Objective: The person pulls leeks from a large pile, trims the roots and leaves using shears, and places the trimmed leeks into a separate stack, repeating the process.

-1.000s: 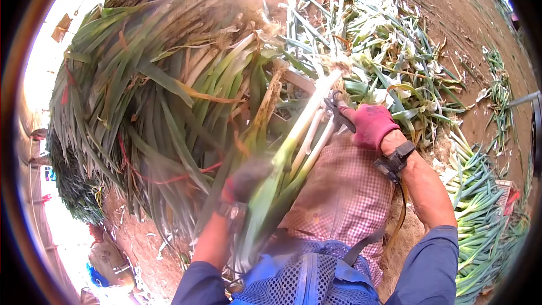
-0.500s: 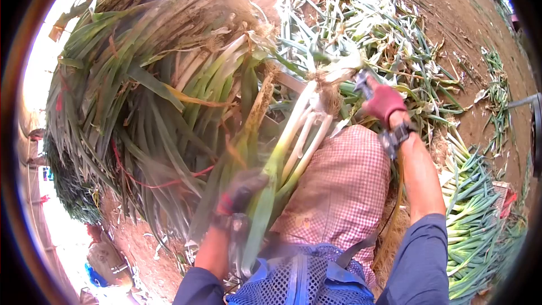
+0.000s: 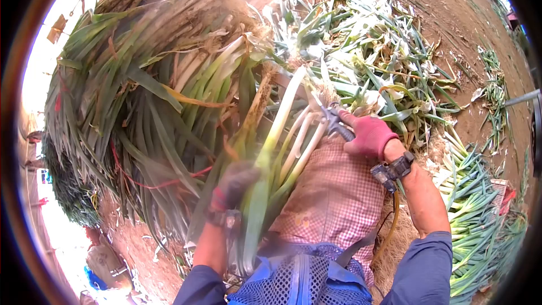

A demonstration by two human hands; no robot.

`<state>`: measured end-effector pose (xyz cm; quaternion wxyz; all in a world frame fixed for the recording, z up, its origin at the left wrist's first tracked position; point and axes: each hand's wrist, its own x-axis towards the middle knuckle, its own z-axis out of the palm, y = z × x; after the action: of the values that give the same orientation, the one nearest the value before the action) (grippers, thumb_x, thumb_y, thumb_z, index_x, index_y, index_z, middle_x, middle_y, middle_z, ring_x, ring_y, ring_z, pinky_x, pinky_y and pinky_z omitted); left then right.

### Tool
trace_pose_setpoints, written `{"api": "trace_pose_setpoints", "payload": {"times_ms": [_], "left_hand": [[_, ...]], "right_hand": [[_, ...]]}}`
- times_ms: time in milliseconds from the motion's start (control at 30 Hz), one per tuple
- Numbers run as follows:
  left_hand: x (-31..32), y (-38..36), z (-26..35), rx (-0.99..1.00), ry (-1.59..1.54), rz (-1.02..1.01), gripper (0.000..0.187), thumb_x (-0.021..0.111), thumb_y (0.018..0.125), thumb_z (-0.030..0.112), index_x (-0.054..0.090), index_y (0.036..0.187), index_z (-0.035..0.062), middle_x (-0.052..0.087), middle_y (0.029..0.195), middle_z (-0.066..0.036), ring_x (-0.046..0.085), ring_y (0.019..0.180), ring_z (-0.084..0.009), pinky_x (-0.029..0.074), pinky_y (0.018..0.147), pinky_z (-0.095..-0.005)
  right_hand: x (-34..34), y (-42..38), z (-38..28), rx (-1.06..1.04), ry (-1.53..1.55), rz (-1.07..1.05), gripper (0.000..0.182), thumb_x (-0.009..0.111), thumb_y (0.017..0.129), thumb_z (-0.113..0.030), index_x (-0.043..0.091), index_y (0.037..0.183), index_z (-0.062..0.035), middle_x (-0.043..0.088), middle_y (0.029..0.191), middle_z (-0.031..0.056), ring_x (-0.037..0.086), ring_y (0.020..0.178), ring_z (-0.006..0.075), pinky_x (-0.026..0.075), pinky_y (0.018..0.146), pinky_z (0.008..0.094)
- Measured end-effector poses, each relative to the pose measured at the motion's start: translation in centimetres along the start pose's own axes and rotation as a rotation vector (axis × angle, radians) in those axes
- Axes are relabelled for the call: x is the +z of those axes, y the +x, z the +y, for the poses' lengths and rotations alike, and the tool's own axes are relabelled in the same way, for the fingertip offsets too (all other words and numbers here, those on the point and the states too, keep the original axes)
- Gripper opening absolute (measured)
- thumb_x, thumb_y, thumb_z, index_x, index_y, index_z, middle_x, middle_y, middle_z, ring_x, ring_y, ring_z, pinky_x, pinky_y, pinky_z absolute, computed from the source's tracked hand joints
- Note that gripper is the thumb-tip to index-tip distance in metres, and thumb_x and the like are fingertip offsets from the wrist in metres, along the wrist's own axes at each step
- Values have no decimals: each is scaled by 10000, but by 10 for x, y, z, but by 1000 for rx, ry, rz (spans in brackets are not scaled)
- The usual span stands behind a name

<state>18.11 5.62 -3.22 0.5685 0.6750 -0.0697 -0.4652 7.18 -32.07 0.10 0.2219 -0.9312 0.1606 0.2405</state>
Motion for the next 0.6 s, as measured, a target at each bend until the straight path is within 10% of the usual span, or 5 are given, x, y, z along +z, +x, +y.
{"api": "trace_pose_setpoints", "payload": {"times_ms": [267,367,600], "left_hand": [[17,-32,-2,-98,-32,-12,425,698,928,365,723,1114,-16,696,881,3,618,736,-81,494,674,-251],[20,-54,4,-171,-24,47,429,708,923,360,729,1116,-23,700,886,1,614,725,-82,492,663,-253],[-6,-44,-35,-207,-40,7,412,709,969,309,729,1196,-34,732,950,-24,669,824,-90,531,739,-249]], "right_hand": [[12,95,14,-94,-227,213,820,715,833,-250,415,1592,-167,751,1018,220,754,919,379,618,866,481],[-78,100,35,464,382,525,665,675,953,-196,448,1575,-126,750,925,113,714,725,220,598,624,400],[-38,60,45,333,258,338,967,761,745,-284,401,1635,-162,754,1097,203,734,853,284,595,801,377]]}}
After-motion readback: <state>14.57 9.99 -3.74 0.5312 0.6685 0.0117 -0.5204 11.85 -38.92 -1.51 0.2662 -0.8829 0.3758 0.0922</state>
